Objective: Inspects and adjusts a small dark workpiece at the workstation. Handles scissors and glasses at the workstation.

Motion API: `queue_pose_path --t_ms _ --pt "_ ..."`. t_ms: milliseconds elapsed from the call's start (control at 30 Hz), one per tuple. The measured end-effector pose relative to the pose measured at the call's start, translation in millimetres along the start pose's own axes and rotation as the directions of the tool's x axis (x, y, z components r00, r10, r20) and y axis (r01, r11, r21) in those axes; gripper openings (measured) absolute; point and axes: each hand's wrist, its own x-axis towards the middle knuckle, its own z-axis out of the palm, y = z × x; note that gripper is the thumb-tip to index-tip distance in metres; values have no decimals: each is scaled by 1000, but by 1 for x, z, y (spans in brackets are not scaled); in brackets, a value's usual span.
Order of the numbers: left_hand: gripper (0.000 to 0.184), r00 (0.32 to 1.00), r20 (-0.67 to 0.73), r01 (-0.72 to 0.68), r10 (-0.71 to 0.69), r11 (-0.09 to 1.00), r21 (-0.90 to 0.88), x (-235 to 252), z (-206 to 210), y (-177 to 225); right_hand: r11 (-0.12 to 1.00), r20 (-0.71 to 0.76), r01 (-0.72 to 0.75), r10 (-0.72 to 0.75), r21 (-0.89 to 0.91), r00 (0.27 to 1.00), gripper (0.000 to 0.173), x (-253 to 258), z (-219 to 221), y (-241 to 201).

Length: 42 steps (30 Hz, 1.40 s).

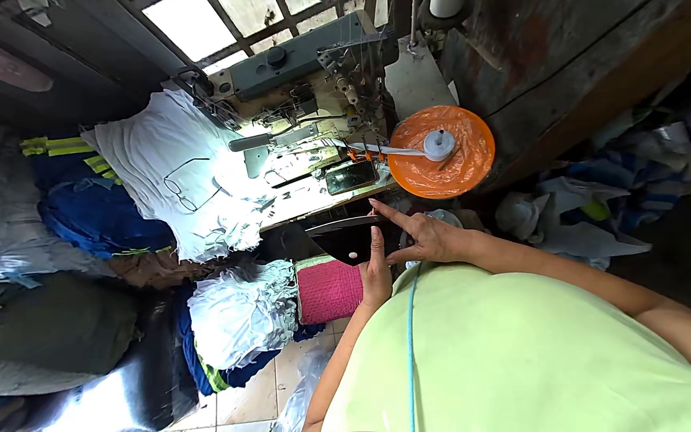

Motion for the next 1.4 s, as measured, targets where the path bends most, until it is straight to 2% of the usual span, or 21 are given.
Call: queue_pose_path --t_ms 100,200,400,567,767,800,833,900,933,1000,1033,1067,1167,1267,1333,1400 --pt "25 998 -19 56 -57 997 -50 -3 2 4 1000 -3 11 -11 19 1000 93 -2 0 -1" --pt "28 1000 20 21 -21 1000 -21 -4 -1 3 999 -5 36 -36 14 999 91 -3 1 0" --pt "16 995 -101 0 6 998 62 -8 5 2 996 0 -14 14 -94 1000 87 -9 3 -3" --pt "15 988 -156 29 -18 997 70 -9 8 -2 974 -63 60 -75 -217 995 82 -12 6 0" --pt "10 983 -179 49 -47 999 6 -9 12 -4 949 -104 62 -99 -310 990 76 -16 5 0" --pt "9 987 -158 38 -35 999 11 -9 12 -4 958 -127 50 -89 -282 988 76 -16 4 0" --pt "15 991 -133 23 -22 1000 5 -8 13 -4 977 -163 29 -65 -210 984 76 -16 4 2" --pt "17 999 31 27 -27 1000 -11 -7 6 -4 995 -233 -53 70 80 970 73 -16 -2 6" --pt "21 996 83 43 -41 999 -23 -6 3 -4 954 -244 -89 162 285 956 68 -15 -5 6" --pt "30 993 102 65 -59 997 -49 -4 1 -3 762 -200 -97 287 640 937 58 -14 -12 5" --pt "31 993 99 65 -60 996 -56 -4 0 -4 691 -171 -87 296 717 940 56 -16 -14 6" --pt "32 994 96 64 -58 996 -59 -5 0 -5 682 -146 -86 275 727 950 58 -19 -15 7" --pt "30 995 85 57 -50 995 -81 -5 3 -6 823 -39 -146 200 548 979 73 -25 -14 -2" --pt "38 998 -30 56 -57 997 -61 -12 10 -2 959 10 -148 150 243 989 86 -23 -10 -14" --pt "40 997 -67 46 -49 998 -41 -15 11 -2 985 17 -127 126 116 992 88 -21 -9 -16" --pt "38 998 -57 21 -23 999 -36 -14 8 -6 986 23 -133 132 98 991 88 -19 -9 -16"
